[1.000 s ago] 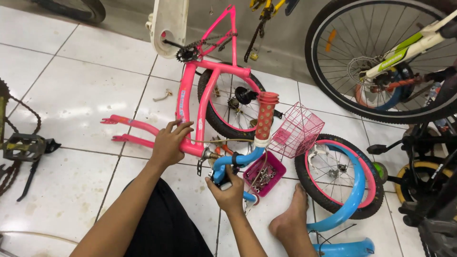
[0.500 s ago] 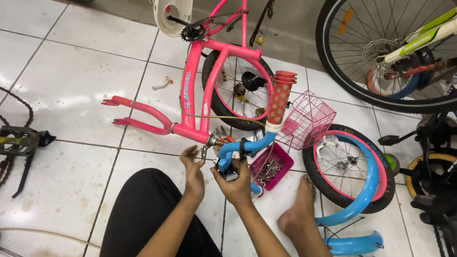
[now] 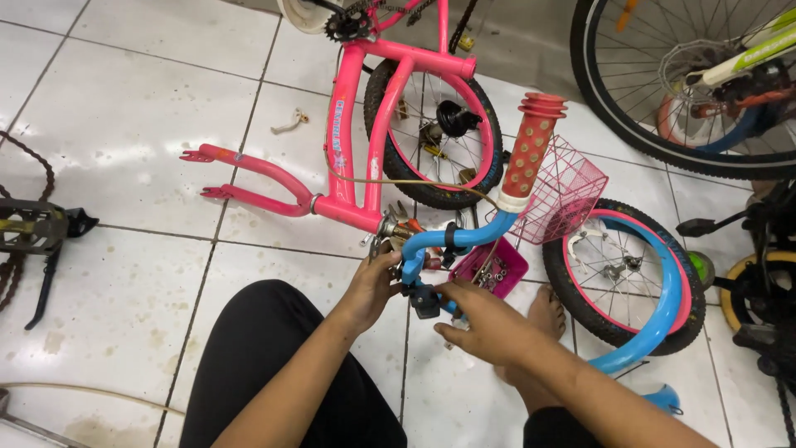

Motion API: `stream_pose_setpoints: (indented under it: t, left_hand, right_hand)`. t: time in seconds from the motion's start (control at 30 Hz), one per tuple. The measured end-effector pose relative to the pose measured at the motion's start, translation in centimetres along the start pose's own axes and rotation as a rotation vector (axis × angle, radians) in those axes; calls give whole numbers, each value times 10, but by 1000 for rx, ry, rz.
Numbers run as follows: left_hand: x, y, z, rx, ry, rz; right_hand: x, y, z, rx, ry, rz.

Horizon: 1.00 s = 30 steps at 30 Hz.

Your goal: Removing the handlebar, grips, and front basket from a pink child's bicycle using hand tools.

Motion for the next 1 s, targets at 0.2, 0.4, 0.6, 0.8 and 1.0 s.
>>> stream_pose_setpoints:
  t: [0.2, 0.4, 0.6, 0.8, 1.0]
  left_hand:
    - [10, -5, 5, 2, -42, 14]
    - [1, 8, -5, -5, -28, 79]
    - [19, -9, -13, 120, 10, 340]
    - [7, -8, -32, 164, -131, 490]
    - [12, -4, -29, 195, -153, 451]
  right_hand:
    - [-10, 8, 17, 31, 156, 134]
    - [-19, -1, 15, 91, 163, 160]
    - [-22, 0, 7, -23, 167, 184]
    - [-18, -5, 1, 41, 203, 89]
    - [-16, 6, 7, 151, 174, 371]
Point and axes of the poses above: each hand's wrist, its own z-axis towards the middle knuckle, its own x-axis out of the back of the hand, y = z × x, the point moved 6 cm from there along z, towards the middle knuckle, and after that the axes turned 5 degrees about -y, right-handed, at the moved point
